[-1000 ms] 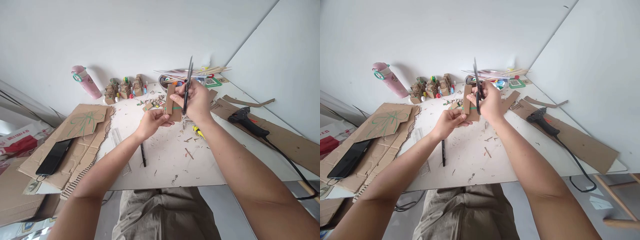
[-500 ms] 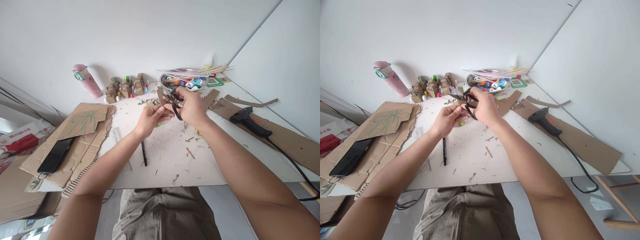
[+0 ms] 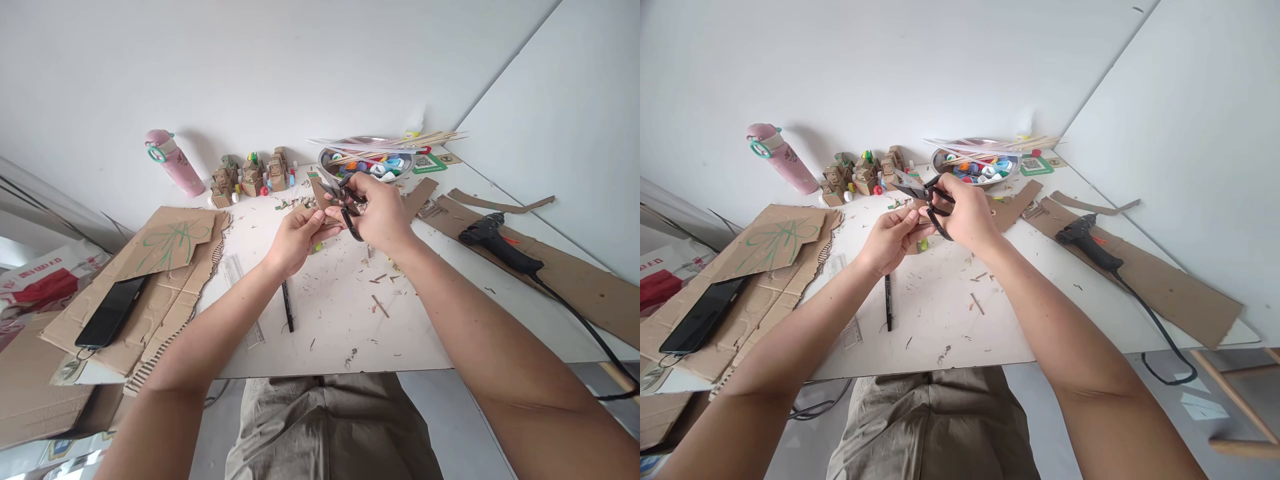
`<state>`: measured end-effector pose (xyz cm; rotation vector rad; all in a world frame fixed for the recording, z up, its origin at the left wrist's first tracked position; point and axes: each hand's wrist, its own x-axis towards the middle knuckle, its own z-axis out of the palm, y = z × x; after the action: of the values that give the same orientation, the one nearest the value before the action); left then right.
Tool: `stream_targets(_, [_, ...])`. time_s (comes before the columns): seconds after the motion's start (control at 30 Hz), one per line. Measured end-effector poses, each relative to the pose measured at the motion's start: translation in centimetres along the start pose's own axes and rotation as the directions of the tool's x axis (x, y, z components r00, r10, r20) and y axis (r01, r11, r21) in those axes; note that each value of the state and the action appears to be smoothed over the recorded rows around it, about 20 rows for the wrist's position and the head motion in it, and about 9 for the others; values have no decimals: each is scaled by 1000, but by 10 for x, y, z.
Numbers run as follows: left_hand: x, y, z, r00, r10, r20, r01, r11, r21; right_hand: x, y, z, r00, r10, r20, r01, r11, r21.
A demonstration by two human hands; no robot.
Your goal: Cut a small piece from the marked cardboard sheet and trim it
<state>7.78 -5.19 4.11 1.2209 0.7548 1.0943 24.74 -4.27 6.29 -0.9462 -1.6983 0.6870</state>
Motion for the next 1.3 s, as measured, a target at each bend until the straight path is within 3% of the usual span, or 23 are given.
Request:
stream_targets(0.37, [-1,2,-1,999,28,-29,-28,999,-17,-3,-3,5,997,-56,-59,51,996,-80])
stream_targets(0.6, [2,0,-6,1000,5,26,-5,1000,-8,-5,0,10,991,-84,-101,67,985,-160])
stream_targets(0.77, [3,-1,-6,1000,-11,-18,11,1000,-1,-4,0,5,988,-100,-121,80,984,-156])
stream_targets(0.97, [2,3,-6,998,5,-69,-5,1000,-6,3,16,-8,971,-69,-229,55,996,-68])
stream_targets(1.3, [4,2,-6,997,-30,-68,38,992,117,6,16,-2,989,8,-150,3,997,77])
